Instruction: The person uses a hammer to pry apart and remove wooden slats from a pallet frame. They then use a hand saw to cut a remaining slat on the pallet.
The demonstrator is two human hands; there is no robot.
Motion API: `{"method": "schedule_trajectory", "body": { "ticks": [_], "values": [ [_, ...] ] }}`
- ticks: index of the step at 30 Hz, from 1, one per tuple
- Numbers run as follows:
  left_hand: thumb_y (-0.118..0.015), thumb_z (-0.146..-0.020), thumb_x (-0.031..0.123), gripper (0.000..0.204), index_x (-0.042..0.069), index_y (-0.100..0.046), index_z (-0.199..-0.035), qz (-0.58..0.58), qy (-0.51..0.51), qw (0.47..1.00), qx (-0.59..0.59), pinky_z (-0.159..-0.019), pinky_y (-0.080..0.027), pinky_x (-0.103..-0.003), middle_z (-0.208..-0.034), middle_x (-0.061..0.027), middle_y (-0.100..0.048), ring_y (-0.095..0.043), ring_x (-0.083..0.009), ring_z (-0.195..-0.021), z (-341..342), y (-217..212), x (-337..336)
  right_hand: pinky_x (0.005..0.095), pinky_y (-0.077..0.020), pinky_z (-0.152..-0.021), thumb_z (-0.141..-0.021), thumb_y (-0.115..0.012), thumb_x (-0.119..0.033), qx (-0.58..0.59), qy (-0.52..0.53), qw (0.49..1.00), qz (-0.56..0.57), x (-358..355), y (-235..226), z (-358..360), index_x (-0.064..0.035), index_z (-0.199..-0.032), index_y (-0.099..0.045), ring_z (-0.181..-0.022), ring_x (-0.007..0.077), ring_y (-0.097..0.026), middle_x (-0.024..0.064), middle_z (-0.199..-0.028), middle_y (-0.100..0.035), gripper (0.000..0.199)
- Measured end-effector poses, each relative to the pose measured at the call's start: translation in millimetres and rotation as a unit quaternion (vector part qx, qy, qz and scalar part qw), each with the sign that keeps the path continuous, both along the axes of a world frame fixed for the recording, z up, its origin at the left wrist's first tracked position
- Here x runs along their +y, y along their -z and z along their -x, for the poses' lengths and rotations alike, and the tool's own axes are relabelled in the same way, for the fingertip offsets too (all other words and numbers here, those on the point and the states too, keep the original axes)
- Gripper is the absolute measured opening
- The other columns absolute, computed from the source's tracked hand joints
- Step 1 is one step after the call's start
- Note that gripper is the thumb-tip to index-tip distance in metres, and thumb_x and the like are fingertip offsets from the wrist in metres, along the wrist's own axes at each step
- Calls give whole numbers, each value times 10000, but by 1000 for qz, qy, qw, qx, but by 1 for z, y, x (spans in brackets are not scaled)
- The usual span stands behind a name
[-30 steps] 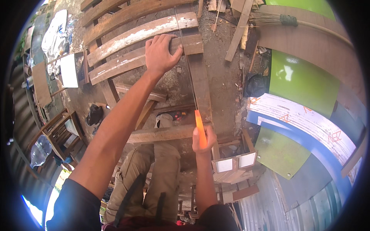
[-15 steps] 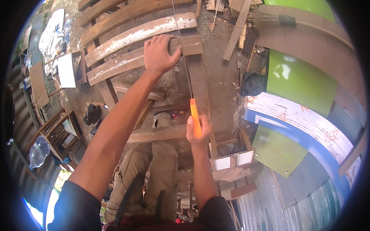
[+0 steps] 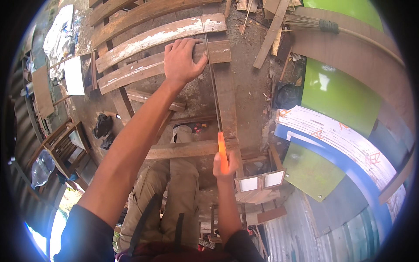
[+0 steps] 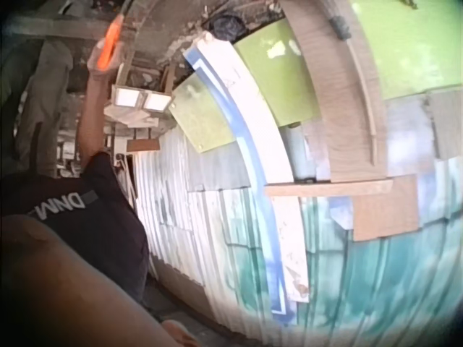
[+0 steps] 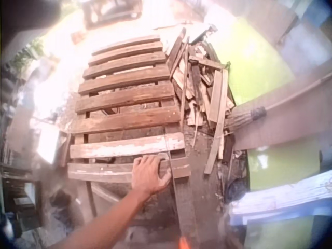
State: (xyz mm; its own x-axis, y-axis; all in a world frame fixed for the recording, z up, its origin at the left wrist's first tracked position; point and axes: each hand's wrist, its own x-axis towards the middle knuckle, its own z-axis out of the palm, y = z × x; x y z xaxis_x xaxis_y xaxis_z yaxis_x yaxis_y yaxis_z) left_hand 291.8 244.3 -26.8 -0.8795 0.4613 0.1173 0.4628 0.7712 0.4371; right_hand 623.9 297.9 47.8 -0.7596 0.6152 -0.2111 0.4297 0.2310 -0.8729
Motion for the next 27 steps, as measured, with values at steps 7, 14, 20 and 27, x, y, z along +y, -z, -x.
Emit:
{"method": "schedule_trajectory", "body": {
  "ticks": [7,14,20,27],
  "values": [
    [-668,-828,378,384,99,-674,-1092,-1,10,1000,3,-953,-395,-401,-1090,-64,-678,-602,-252,-1067,-1,1,5,271,-367,-470,-941,-686,-272,33,43,997,53,14,2,78,-31,-784,-537,-491,95,-478,14,-578,-517,324],
    [-662,-828,386,400,109,-673,-1116,12,2,1000,-11,-968,-389,-394,-1086,-62,-678,-604,-251,-1067,-1,-1,-2,273,-360,-462,-929,-698,-279,60,27,998,18,-4,-8,-22,-29,-781,-539,-491,93,-469,10,-575,-505,331],
    [-668,-831,378,374,101,-681,-1081,1,10,1000,12,-938,-402,-394,-1045,-57,-692,-613,-247,-1043,-2,1,3,257,-376,-480,-931,-692,-260,76,42,993,84,22,18,101,-17,-811,-553,-517,75,-480,11,-592,-528,305],
    [-658,-838,401,391,90,-697,-1071,-6,8,999,41,-942,-400,-396,-1053,-59,-698,-616,-245,-1039,0,6,2,239,-362,-503,-934,-684,-279,188,83,972,118,27,-26,76,-34,-826,-526,-559,61,-465,1,-617,-524,311]
  ]
}}
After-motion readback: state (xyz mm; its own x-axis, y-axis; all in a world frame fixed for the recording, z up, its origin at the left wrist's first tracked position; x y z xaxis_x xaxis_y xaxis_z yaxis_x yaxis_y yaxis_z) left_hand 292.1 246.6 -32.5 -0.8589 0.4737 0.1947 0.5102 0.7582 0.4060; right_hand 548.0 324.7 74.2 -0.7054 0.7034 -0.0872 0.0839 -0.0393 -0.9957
